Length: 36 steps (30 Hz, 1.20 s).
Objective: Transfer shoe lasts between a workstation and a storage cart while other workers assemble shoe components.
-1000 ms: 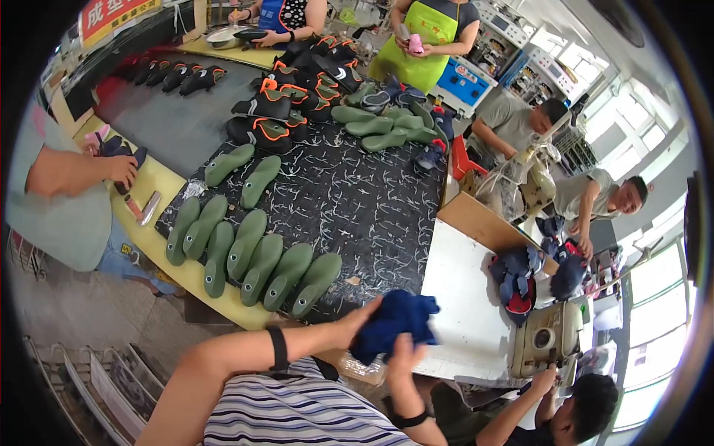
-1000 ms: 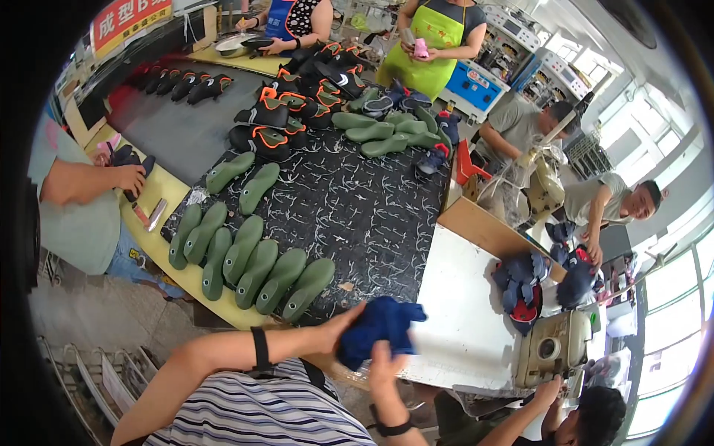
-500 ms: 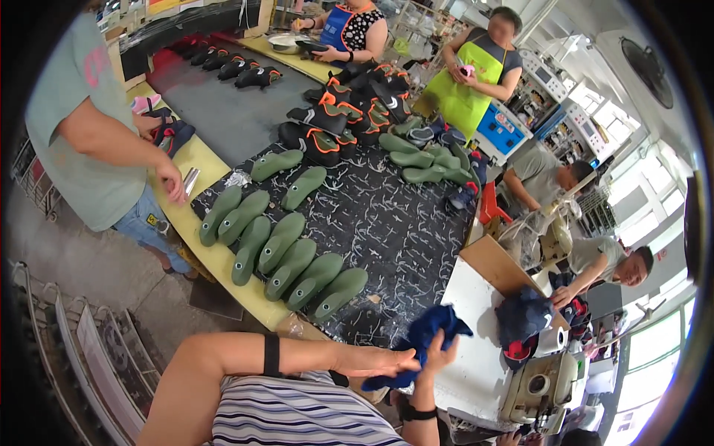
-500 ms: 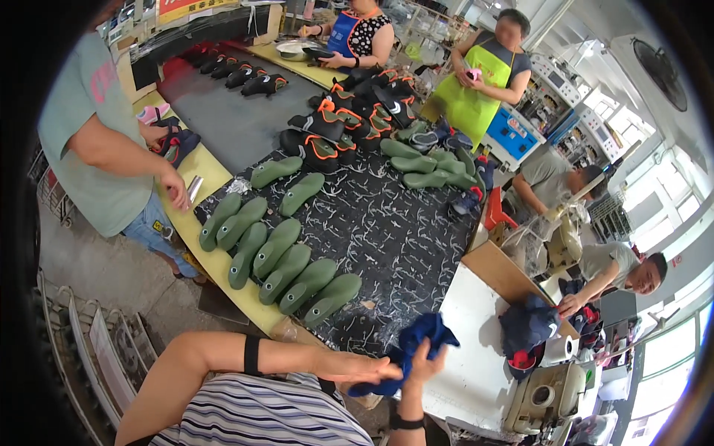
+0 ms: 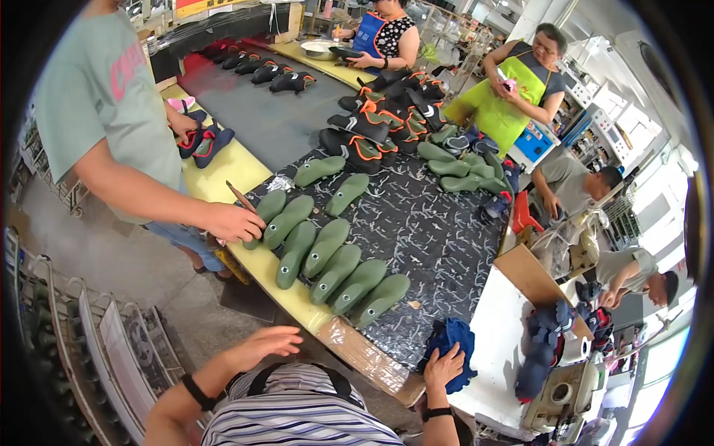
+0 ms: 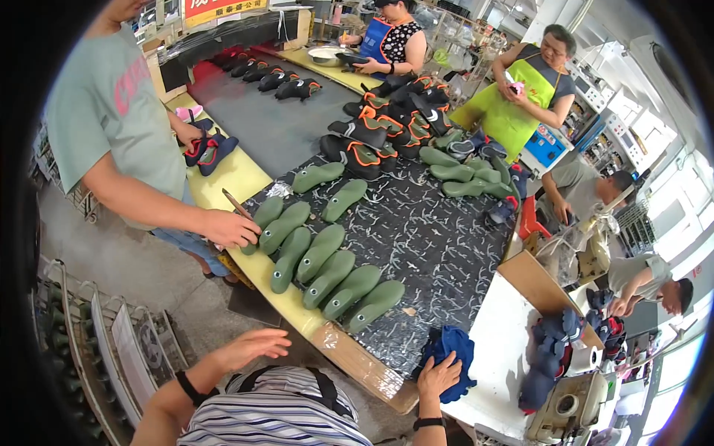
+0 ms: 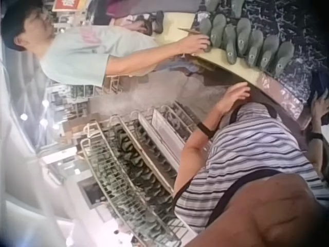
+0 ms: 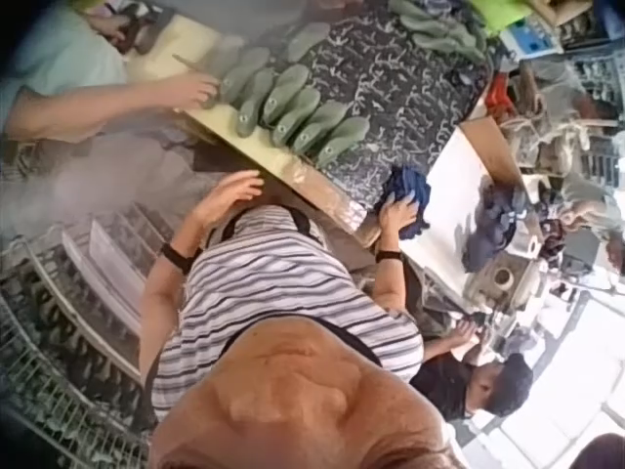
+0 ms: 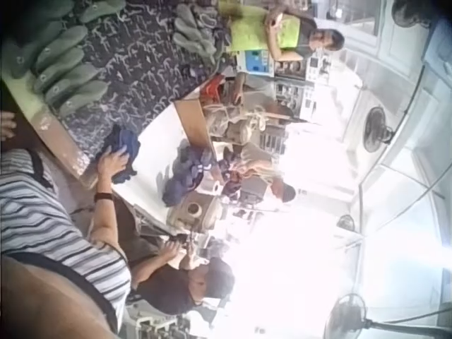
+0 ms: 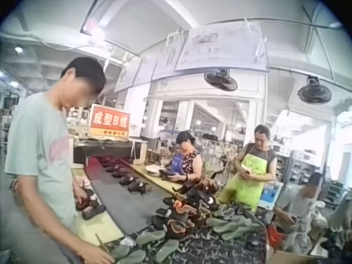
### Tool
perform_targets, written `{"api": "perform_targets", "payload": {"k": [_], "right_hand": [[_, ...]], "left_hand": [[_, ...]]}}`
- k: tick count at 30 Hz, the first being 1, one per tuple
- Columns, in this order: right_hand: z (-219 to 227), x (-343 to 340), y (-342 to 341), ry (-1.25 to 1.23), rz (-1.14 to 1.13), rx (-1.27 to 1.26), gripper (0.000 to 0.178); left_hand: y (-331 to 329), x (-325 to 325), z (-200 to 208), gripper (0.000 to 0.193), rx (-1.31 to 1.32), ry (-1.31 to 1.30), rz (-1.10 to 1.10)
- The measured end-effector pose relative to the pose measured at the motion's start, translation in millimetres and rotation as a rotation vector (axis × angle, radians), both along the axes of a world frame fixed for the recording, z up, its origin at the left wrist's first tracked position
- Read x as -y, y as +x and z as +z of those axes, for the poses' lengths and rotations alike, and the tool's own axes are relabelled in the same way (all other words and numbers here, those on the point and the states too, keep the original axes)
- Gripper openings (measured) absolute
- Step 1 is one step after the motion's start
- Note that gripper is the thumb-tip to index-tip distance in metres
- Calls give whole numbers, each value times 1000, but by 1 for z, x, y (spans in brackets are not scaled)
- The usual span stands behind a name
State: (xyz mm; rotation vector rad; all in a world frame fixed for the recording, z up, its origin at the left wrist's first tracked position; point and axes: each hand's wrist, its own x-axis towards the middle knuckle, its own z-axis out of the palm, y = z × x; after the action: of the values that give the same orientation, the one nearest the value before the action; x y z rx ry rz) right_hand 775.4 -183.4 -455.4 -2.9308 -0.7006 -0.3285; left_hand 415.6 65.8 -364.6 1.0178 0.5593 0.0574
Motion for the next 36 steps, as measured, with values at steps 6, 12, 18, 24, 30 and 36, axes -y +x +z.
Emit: {"api": "perform_targets", "payload": {"k": [6,12,18,24,30,36], "right_hand": [[-12,-24,-16,157,-66,175,57],[-9,-30,-15,187,-81,174,55],[3,-26,-11,245,-40,173,56],[3,-23,-9,325,-26,152,57],[-3,-15,-14,346,-45,100,57],[-3,-4,-18,328,-20,74,57]], "left_hand": [[-73,26,-17,41,-266,-135,381],[-47,0,-1,41,-203,117,253],[8,-46,-31,58,-297,1100,299],[56,-95,-59,77,-616,1332,271],[83,-109,-83,49,-754,1316,353],[79,-151,-94,48,-759,1413,443]]}}
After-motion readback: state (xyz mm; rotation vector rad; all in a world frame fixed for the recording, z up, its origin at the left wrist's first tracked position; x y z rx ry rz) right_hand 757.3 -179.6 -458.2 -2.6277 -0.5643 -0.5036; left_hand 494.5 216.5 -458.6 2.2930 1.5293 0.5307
